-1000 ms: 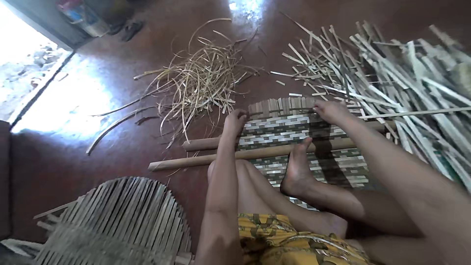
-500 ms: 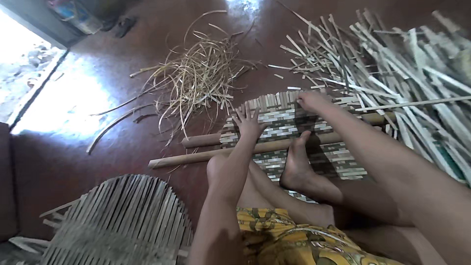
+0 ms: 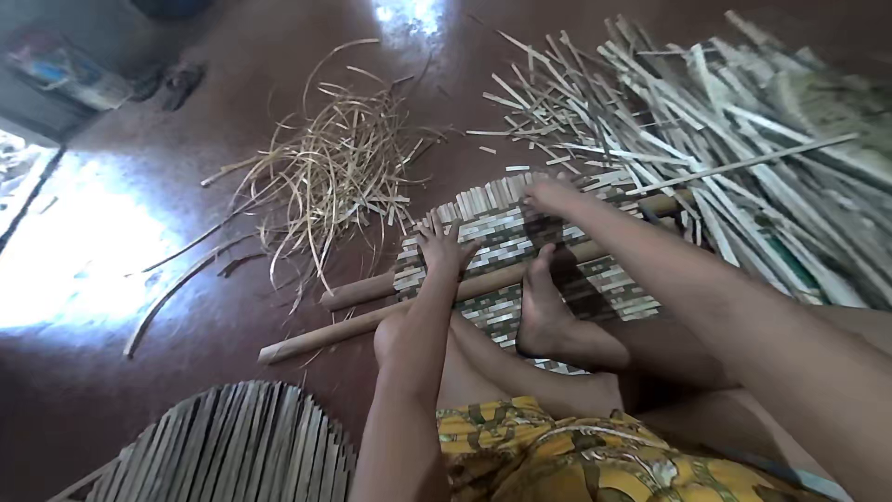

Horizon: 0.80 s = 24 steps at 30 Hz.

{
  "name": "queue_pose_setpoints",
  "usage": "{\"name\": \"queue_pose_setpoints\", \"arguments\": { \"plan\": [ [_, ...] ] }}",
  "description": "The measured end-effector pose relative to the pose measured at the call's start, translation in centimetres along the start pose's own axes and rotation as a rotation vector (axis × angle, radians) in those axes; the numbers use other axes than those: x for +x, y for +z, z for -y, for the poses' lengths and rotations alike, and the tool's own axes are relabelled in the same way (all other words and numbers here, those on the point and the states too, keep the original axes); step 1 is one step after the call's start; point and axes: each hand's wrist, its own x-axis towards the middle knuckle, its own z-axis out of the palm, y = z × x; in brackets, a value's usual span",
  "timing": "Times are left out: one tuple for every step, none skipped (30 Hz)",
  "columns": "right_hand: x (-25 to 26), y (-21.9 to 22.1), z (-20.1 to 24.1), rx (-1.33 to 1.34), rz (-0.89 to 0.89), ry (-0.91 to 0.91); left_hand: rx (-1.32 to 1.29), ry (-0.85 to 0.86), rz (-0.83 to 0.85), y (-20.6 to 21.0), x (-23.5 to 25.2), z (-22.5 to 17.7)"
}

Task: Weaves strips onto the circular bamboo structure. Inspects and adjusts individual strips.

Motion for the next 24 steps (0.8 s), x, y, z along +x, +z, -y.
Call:
{"name": "queue_pose_setpoints", "arguments": {
  "plan": [
    [-0.1, 0.0, 0.0, 0.005, -0.009, -0.003, 0.011, -0.004, 0.004, -0.1, -0.1, -0.1],
    [-0.3, 0.1, -0.2, 0.009, -0.031, -0.008, 0.019, -0.016, 0.006, -0.1, -0.2, -0.2],
    [-0.4, 0.2, -0.5, 0.019, -0.068, -0.018, 0.014, -0.026, 0.001, -0.2, -0.5, -0.3],
    [-0.7, 0.3, -1.0, 0.039, -0.128, -0.028, -0.006, -0.031, -0.016, -0.2, -0.8, -0.5],
    [-1.3, 0.1, -1.7, 0.064, -0.199, -0.032, -0.028, -0.021, -0.047, -0.5, -1.0, -0.7],
    [-1.9, -0.4, -2.7, 0.087, -0.278, -0.029, -0.051, 0.007, -0.094, -0.8, -1.1, -1.0],
    [-2.7, -0.9, -3.9, 0.121, -0.359, -0.020, -0.099, 0.057, -0.156, -1.2, -1.2, -1.5],
    [-3.3, -1.4, -5.3, 0.150, -0.418, 0.007, -0.172, 0.126, -0.213, -1.6, -1.1, -2.1],
    [-3.8, -1.7, -6.8, 0.159, -0.443, 0.049, -0.268, 0.211, -0.239, -1.9, -0.9, -3.1],
    [-4.2, -1.7, -8.1, 0.173, -0.423, 0.102, -0.377, 0.306, -0.219, -2.3, -0.4, -4.3],
    [-4.3, -1.5, -9.5, 0.179, -0.379, 0.138, -0.518, 0.397, -0.156, -2.7, 0.3, -5.6],
    [-4.3, -1.2, -10.7, 0.174, -0.337, 0.149, -0.672, 0.466, -0.088, -3.0, 1.1, -7.2],
    [-4.2, -0.7, -11.6, 0.163, -0.304, 0.139, -0.803, 0.489, -0.031, -3.0, 2.3, -8.9],
    [-4.2, -0.2, -12.2, 0.147, -0.289, 0.117, -0.906, 0.461, 0.005, -2.7, 3.8, -10.6],
    [-4.2, 0.3, -12.4, 0.145, -0.291, 0.093, -0.955, 0.404, 0.020, -2.4, 5.3, -12.2],
    [-4.2, 0.5, -12.5, 0.167, -0.307, 0.073, -0.944, 0.341, 0.038, -2.3, 6.7, -13.5],
    [-4.3, 0.5, -12.3, 0.199, -0.310, 0.069, -0.905, 0.286, 0.069, -2.2, 8.0, -14.6],
    [-4.3, 0.5, -12.2, 0.228, -0.307, 0.072, -0.857, 0.241, 0.109, -2.3, 8.8, -15.4],
    [-4.2, 0.7, -12.3, 0.245, -0.315, 0.070, -0.810, 0.211, 0.151, -2.6, 9.4, -16.0],
    [-4.1, 0.7, -12.3, 0.257, -0.319, 0.070, -0.783, 0.189, 0.175, -2.9, 9.9, -16.3],
    [-4.0, 0.7, -12.4, 0.265, -0.321, 0.068, -0.796, 0.173, 0.184, -3.1, 10.3, -16.4],
    [-4.0, 0.8, -12.5, 0.271, -0.326, 0.061, -0.838, 0.177, 0.187, -3.2, 10.4, -16.1],
    [-4.1, 0.7, -12.6, 0.273, -0.326, 0.051, -0.896, 0.205, 0.178, -3.1, 10.2, -15.7],
    [-4.3, 0.6, -12.6, 0.279, -0.332, 0.031, -0.944, 0.252, 0.166, -2.9, 9.6, -15.0]
  ]
}}
